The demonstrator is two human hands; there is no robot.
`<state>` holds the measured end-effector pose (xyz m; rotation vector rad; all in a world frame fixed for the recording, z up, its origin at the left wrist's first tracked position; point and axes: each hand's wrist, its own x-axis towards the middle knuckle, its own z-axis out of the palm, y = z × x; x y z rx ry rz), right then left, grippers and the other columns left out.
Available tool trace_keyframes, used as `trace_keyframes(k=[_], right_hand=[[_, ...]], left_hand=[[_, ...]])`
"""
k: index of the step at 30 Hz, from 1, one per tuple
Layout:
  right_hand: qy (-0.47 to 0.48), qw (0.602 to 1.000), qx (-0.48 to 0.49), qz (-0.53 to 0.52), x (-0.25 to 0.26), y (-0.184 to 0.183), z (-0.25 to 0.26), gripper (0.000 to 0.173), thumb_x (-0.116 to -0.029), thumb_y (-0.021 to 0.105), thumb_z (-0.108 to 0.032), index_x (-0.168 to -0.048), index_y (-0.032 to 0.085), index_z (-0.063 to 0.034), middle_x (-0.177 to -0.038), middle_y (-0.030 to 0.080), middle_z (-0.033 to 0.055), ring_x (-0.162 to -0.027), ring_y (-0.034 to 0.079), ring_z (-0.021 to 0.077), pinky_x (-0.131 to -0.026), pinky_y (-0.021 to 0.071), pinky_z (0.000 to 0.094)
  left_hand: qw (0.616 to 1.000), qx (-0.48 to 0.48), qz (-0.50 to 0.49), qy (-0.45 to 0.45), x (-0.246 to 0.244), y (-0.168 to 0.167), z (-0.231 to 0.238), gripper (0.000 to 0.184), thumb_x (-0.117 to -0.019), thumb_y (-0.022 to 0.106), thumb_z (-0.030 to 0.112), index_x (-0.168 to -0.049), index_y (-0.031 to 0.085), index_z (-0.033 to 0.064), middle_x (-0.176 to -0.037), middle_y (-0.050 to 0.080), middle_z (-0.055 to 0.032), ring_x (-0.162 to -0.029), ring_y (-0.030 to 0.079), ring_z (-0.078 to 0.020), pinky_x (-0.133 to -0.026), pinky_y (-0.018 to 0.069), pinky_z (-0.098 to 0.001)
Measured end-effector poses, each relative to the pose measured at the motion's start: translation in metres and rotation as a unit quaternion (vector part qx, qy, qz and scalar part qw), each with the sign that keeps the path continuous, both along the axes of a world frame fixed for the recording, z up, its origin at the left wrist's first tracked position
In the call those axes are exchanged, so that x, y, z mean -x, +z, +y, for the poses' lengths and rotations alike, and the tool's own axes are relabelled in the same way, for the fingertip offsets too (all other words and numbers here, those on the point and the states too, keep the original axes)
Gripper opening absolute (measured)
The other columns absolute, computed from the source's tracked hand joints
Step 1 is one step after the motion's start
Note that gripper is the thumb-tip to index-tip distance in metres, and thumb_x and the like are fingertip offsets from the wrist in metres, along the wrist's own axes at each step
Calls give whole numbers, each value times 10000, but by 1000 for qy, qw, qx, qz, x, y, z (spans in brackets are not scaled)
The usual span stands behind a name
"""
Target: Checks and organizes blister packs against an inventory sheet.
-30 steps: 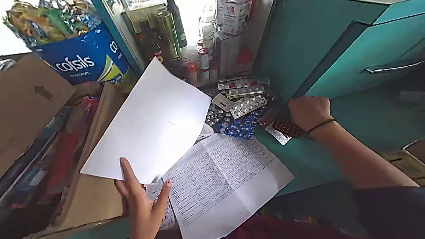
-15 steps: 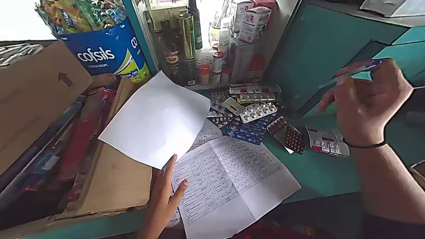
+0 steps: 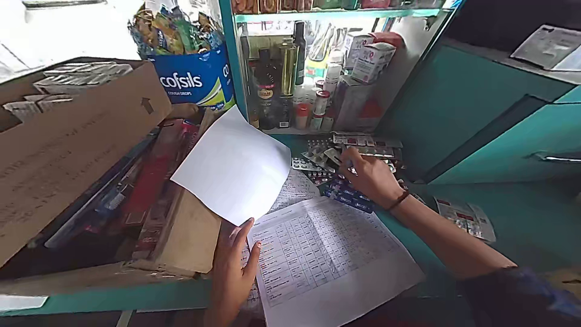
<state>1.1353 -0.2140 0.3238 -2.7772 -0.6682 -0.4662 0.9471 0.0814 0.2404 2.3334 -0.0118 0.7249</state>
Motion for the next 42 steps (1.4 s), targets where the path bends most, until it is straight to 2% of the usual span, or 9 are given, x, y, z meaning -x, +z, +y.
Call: trace_keyframes(k=[2, 5, 7, 20, 25, 28, 33, 37, 42], right_hand=[[60, 988, -9, -139, 8, -4, -4, 157, -974, 576, -17, -1098, 651, 42, -745, 663, 228, -641, 681, 437, -551, 526, 555], [224, 903, 1, -366, 26, -8, -12, 110, -999, 566, -30, -932, 631, 29, -821, 713, 193, -814, 733, 333, -776, 593, 426], [304, 849, 10, -433, 49, -4, -10, 37, -1044, 530, -39, -1018, 525, -12, -836, 665, 178, -860, 713, 313, -879, 581, 429], [300, 852, 65, -424, 128, 21, -15, 100, -1034, 503, 17, -997, 447, -58, -905, 665, 120, -1071, 681, 227, -1063, 461, 340], [301, 853, 63, -421, 130, 21, -15, 108, -1033, 505, 20, -996, 447, -63, -898, 678, 110, -1067, 688, 217, -1056, 463, 330], [311, 859, 54, -404, 131, 19, -15, 95, -1031, 505, 13, -1003, 453, -61, -912, 679, 118, -1077, 685, 227, -1056, 466, 337], [396, 849, -1, -351, 135, -3, 3, 64, -1051, 478, -39, -1098, 519, -51, -1039, 706, 141, -1124, 687, 206, -1066, 475, 335], [456, 829, 34, -322, 131, -12, 19, 81, -1058, 450, -35, -1085, 524, -51, -1040, 712, 164, -1121, 695, 256, -1059, 491, 362], [349, 888, 17, -300, 124, 5, -1, 145, -1094, 470, -237, -1092, 538, -109, -945, 715, 124, -1030, 716, 258, -1016, 512, 402]], left_hand=[[999, -12, -34, 25, 1, 1, -1, 400, -945, 585, 233, -1286, 695, 54, -1175, 686, -192, -1094, 653, -289, -929, 537, -402], [998, -12, -52, 30, 1, -1, -2, 357, -950, 581, 220, -1229, 727, 52, -1157, 705, -181, -1089, 676, -252, -922, 550, -349], [998, -13, -54, 34, 2, 0, -4, 347, -957, 581, 219, -1221, 731, 52, -1149, 712, -172, -1090, 681, -239, -930, 548, -333], [997, -44, -50, 27, 4, 2, -11, 301, -957, 584, 184, -1149, 752, 25, -904, 735, -127, -832, 699, -227, -744, 568, -317], [998, -6, -61, -29, 4, 1, -8, 303, -942, 615, 245, -1108, 767, 42, -779, 677, -72, -716, 609, -122, -677, 495, -217], [968, 113, -68, -214, 5, 3, -6, 340, -1018, 572, 271, -1191, 697, 7, -894, 683, -68, -771, 612, -24, -687, 501, -132], [827, 354, 53, -434, 7, 26, -25, 619, -1044, 545, 384, -1482, 419, -35, -1324, 644, -77, -1117, 677, -96, -859, 609, -270], [814, 447, 98, -358, 5, 32, -42, 398, -966, 629, 41, -1341, 524, -46, -1136, 716, -20, -895, 727, -73, -734, 629, -246], [881, 392, 73, -253, -1, 21, -41, 381, -942, 562, -33, -1320, 537, -73, -1113, 710, -59, -835, 726, -76, -671, 627, -231]])
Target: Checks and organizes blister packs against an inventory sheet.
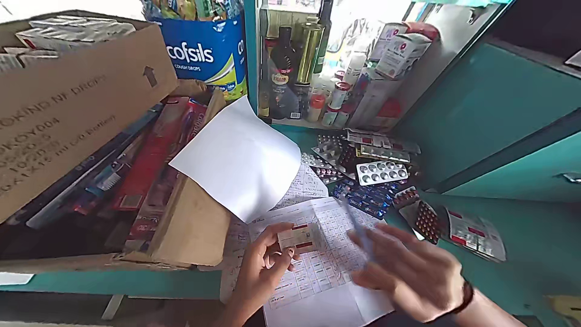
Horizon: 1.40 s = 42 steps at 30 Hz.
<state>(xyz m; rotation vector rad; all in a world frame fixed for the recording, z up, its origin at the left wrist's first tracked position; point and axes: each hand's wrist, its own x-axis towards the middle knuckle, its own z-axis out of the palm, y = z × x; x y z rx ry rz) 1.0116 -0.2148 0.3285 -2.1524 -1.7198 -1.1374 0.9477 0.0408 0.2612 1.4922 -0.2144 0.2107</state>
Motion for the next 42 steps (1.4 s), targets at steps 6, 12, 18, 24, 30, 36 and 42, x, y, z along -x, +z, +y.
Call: trace_keyframes(k=[6, 12, 18, 24, 30, 36, 42], right_hand=[[-294, 948, -15, 120, -58, 30, -15, 301, -940, 518, 15, -1167, 714, 38, -693, 631, 242, -563, 613, 441, -490, 446, 546], [-369, 897, 93, 225, -137, -2, 15, 344, -1010, 646, -222, -1233, 692, 35, -1145, 707, 290, -1150, 647, 499, -962, 473, 651], [-340, 890, -112, 282, -139, 18, 15, 294, -996, 590, -181, -1177, 742, -7, -1044, 730, 288, -955, 698, 514, -787, 484, 727], [-163, 740, -389, 525, -117, 57, 13, 109, -981, 621, -81, -1065, 684, -49, -819, 719, -71, -679, 701, 10, -669, 622, 210], [-130, 735, -386, 542, -85, 66, 15, 135, -1002, 600, -69, -1092, 697, -95, -858, 747, -69, -720, 734, 48, -685, 642, 242], [-113, 805, -363, 456, -70, 71, 16, 162, -963, 626, -71, -1100, 708, -98, -864, 739, -99, -720, 719, 20, -670, 636, 220], [-96, 831, -351, 420, -64, 77, 15, 184, -958, 641, -69, -1127, 708, -93, -880, 744, -111, -731, 722, 12, -687, 639, 210]], left_hand=[[989, -138, -14, 49, -1, -14, 2, 398, -940, 537, 6, -1330, 591, -54, -1131, 710, -129, -829, 726, -79, -707, 615, -229], [988, -143, -26, 46, -1, -17, 4, 397, -949, 538, -13, -1341, 576, -65, -1149, 709, -144, -878, 734, -91, -758, 623, -243], [989, -134, -38, 45, 2, -19, 5, 410, -949, 549, 14, -1348, 561, -77, -997, 730, -116, -829, 719, -88, -742, 610, -253], [993, -103, -48, 40, 5, -18, 6, 302, -946, 565, 42, -1217, 658, -49, -1135, 721, -102, -922, 707, -34, -807, 599, -208], [995, -80, -38, 43, 7, -18, 5, 263, -938, 560, 32, -1158, 680, -48, -982, 736, -52, -798, 705, -17, -721, 606, -188], [995, -79, -40, 41, 7, -18, 5, 254, -941, 563, 39, -1146, 685, -46, -983, 739, -48, -827, 710, -20, -746, 607, -191], [995, -78, -48, 40, 7, -18, 5, 248, -944, 560, 30, -1145, 685, -46, -980, 738, -45, -814, 706, -17, -735, 605, -186]])
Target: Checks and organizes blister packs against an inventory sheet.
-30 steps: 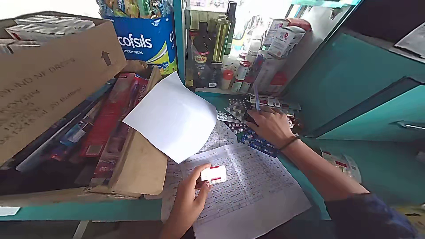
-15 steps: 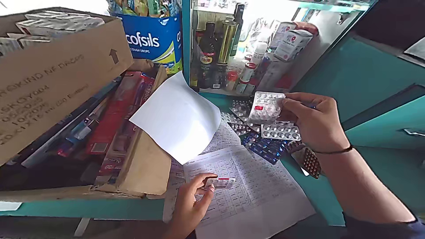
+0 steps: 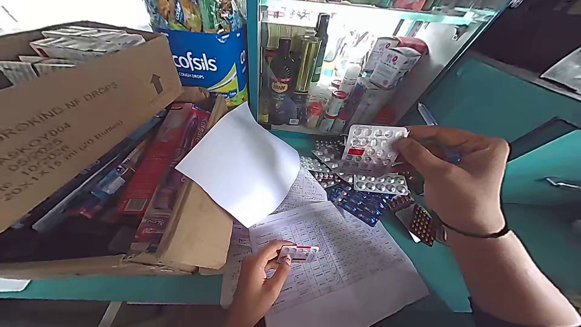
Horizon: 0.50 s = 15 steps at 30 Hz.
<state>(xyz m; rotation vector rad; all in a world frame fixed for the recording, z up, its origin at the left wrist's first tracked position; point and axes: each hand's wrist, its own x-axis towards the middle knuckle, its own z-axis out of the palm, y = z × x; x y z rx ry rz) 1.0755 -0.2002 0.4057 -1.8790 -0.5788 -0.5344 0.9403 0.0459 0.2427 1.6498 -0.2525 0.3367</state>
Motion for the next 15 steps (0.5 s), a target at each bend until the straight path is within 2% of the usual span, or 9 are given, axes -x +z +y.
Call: trace_keyframes(k=[15], right_hand=[[2, 1000, 10, -4, -4, 2, 2, 184, -963, 638, -78, -1135, 701, -97, -882, 741, -120, -724, 717, 1, -673, 633, 199]], left_hand=[[1000, -2, 4, -6, 0, 1, 1, 243, -943, 562, 27, -1136, 693, -42, -999, 738, -55, -832, 705, -14, -752, 599, -177]])
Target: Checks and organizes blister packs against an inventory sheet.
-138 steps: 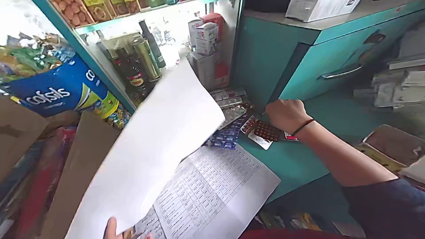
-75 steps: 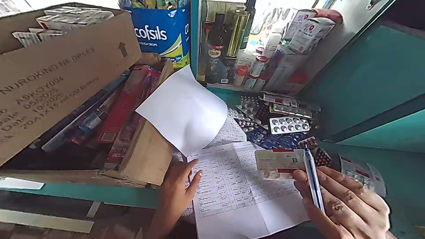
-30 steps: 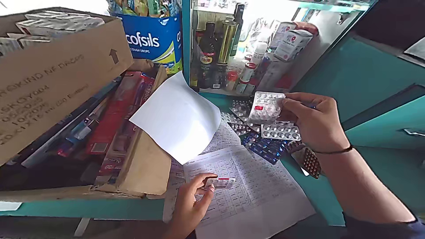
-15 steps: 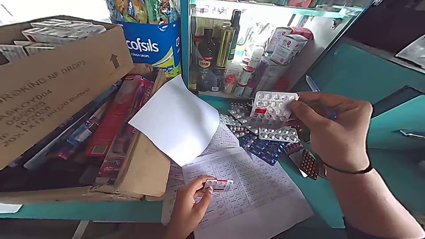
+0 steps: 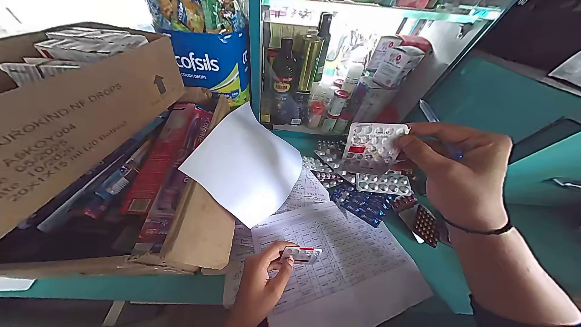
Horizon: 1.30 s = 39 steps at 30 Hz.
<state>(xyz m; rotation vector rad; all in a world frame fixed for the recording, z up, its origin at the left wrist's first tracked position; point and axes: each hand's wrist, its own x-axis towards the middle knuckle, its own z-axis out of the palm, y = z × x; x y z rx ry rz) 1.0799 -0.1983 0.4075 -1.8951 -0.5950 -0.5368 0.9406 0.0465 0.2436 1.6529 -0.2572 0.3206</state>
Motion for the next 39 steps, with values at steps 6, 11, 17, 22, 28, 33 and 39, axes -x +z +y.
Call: trace_keyframes(k=[6, 11, 17, 22, 28, 33, 39], right_hand=[[-13, 999, 28, 7, -1, 0, 0, 191, -960, 644, -79, -1145, 690, -78, -881, 738, -109, -719, 709, -24, -676, 624, 177], [-59, 976, 198, -66, -34, -20, 19, 247, -982, 627, -133, -1160, 723, 9, -991, 760, 152, -853, 748, 214, -793, 611, 414], [-121, 926, 354, -44, -99, -61, 78, 302, -1034, 496, -167, -1173, 720, -22, -845, 712, 239, -796, 707, 458, -665, 520, 614], [-74, 926, 359, -88, -79, -56, 84, 315, -1056, 514, -171, -1276, 705, -51, -927, 732, 211, -853, 719, 410, -684, 543, 550], [-171, 866, 458, 101, -20, -27, -28, 244, -1025, 589, -159, -1201, 753, -119, -977, 732, 236, -903, 694, 483, -732, 502, 675], [-193, 809, 483, 273, 0, -43, -124, 423, -901, 803, -269, -1271, 718, -83, -1154, 703, 253, -1083, 639, 501, -869, 461, 724], [-186, 817, 452, 306, 19, -73, -120, 708, -854, 848, -322, -1465, 570, -97, -1140, 699, 267, -1076, 635, 489, -918, 450, 680]], left_hand=[[1000, 0, -2, -9, 1, -1, 0, 248, -942, 553, 21, -1136, 689, -53, -990, 739, -64, -847, 706, -12, -770, 597, -180], [999, -28, -16, -17, 1, 0, 2, 219, -951, 560, 54, -1083, 704, -44, -975, 736, -50, -839, 687, 17, -766, 584, -160], [998, -54, -12, -26, 2, 4, 5, 196, -933, 560, 34, -1051, 702, -31, -965, 735, -12, -857, 669, 40, -781, 563, -147], [998, -51, 11, -17, 5, 9, 6, 200, -915, 552, -3, -1060, 681, -52, -944, 725, -9, -834, 676, 21, -761, 582, -175], [998, -27, 44, -23, 7, 12, 3, 305, -926, 539, -46, -1217, 617, -90, -1062, 721, -46, -838, 706, -19, -730, 616, -212], [998, -32, 58, -21, 6, 13, 2, 380, -939, 536, -50, -1313, 555, -114, -1146, 715, -73, -850, 709, -19, -746, 616, -217], [998, -44, 51, -11, 4, 10, 0, 388, -929, 542, -25, -1307, 553, -108, -1141, 705, -78, -875, 714, -38, -744, 625, -230]])
